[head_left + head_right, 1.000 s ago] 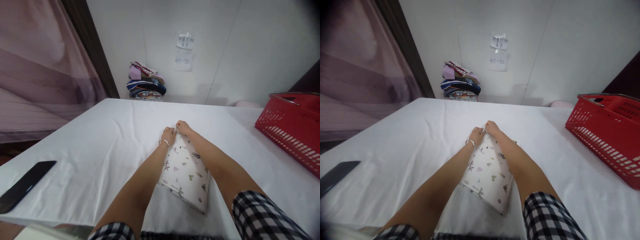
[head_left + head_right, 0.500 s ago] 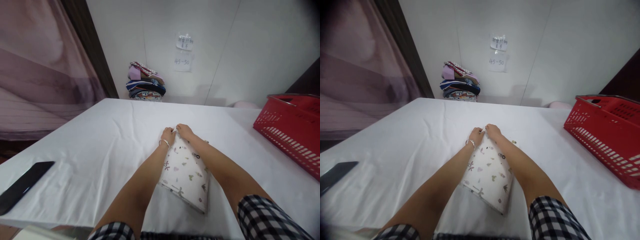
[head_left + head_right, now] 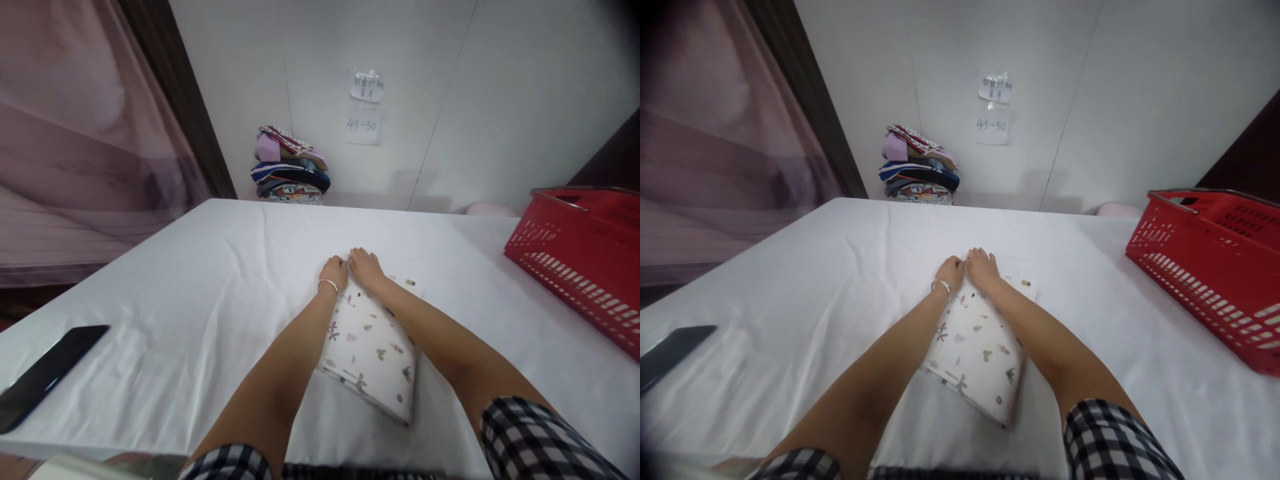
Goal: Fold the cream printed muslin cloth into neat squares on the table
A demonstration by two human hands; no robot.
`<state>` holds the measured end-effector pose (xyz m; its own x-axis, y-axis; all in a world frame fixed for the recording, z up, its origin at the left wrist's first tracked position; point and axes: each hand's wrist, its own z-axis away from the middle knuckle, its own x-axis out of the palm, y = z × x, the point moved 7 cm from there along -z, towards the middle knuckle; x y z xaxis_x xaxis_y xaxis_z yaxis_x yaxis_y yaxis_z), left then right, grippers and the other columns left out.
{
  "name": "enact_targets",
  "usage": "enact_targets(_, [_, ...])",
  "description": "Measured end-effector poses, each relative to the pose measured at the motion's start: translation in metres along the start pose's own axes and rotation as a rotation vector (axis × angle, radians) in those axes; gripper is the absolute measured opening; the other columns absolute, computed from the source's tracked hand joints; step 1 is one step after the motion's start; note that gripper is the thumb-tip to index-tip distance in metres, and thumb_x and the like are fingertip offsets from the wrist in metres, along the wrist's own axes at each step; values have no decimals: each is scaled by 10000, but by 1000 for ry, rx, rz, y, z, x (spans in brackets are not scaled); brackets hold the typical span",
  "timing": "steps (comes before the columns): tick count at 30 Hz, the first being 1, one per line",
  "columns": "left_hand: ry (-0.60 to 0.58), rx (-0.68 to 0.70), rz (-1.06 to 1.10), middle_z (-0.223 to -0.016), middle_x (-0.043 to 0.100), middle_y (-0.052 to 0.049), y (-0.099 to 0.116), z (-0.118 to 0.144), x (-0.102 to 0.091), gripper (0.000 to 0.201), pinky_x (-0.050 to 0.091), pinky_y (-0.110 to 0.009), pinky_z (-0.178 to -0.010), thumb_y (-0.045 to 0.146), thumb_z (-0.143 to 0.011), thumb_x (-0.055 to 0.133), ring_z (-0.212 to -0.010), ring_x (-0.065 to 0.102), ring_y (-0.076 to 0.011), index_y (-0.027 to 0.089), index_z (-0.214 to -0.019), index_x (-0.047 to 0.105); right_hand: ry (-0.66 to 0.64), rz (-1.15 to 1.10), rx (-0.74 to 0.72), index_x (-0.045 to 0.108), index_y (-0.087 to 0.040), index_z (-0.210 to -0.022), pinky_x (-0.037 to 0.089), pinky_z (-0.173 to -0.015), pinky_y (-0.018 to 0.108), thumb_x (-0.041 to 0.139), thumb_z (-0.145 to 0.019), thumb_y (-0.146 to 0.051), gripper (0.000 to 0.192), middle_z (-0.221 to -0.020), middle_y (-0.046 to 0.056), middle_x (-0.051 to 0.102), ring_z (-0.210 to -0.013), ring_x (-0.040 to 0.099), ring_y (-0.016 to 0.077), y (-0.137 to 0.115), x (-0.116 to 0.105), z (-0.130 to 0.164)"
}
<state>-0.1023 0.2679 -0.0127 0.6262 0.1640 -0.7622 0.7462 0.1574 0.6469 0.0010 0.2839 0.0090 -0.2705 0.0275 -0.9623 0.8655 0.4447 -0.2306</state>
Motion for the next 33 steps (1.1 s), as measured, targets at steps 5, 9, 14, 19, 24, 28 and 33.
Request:
enact_targets(5, [-3,-17,-18,-1048,644,-103,-2,-3,1,194,426,-312,-824,232,-901,399,-966,598,-210,189,-958,580,-102,-28,-80,451,-173,-1241,317,-999,407,268,-967,-260,340,-1361,110,482,-1282,376,221,-6,9,3])
enact_targets(9, [-8,-29,-32,-1070,647,-117,-3,-5,0,205,426,-315,-840,231,-904,400,-998,594,-218,180,-975,586,-127,-14,-60,403,-160,-1313,288,-1032,431,257,-965,-269,393,-1428,119,415,-1328,327,223,-8,8,1])
enact_targets(14, [-18,-36,-32,-1039,670,-96,-4,-6,-2,221,436,-293,-820,238,-905,401,-966,612,-202,185,-973,605,-113,4,-30,308,-124,-1410,160,-1090,493,285,-943,-259,487,-1514,137,266,-1396,198,258,-21,6,33])
enact_targets(19, [-38,-37,-33,-1033,686,-69,-6,-5,-2,235,444,-260,-802,248,-904,405,-943,623,-178,191,-1005,609,-145,-32,-78,303,-121,-1430,102,-1122,444,252,-951,-328,524,-1525,118,247,-1410,169,228,-30,14,62])
enact_targets(24, [-100,-26,-76,-1093,683,-68,-5,-9,-7,283,441,-234,-814,259,-899,414,-978,622,-168,179,-1050,639,-139,-19,-92,290,-131,-1442,90,-1128,444,225,-952,-355,542,-1537,106,217,-1417,148,220,-27,19,59])
enact_targets(28, [-177,-1,-140,-1090,693,-73,-6,1,-20,250,433,-216,-832,245,-846,512,-1006,623,-178,167,-1005,690,-150,-17,-92,292,-122,-1437,89,-1129,444,230,-953,-345,536,-1538,112,211,-1418,145,223,-26,20,58])
enact_targets(33, [-166,26,-214,-1104,684,-105,-21,44,-39,279,418,-251,-880,237,-864,469,-1049,607,-209,149,-992,701,-173,-32,-58,345,-136,-1394,119,-1118,454,273,-951,-303,479,-1530,113,233,-1408,165,225,-31,12,60])
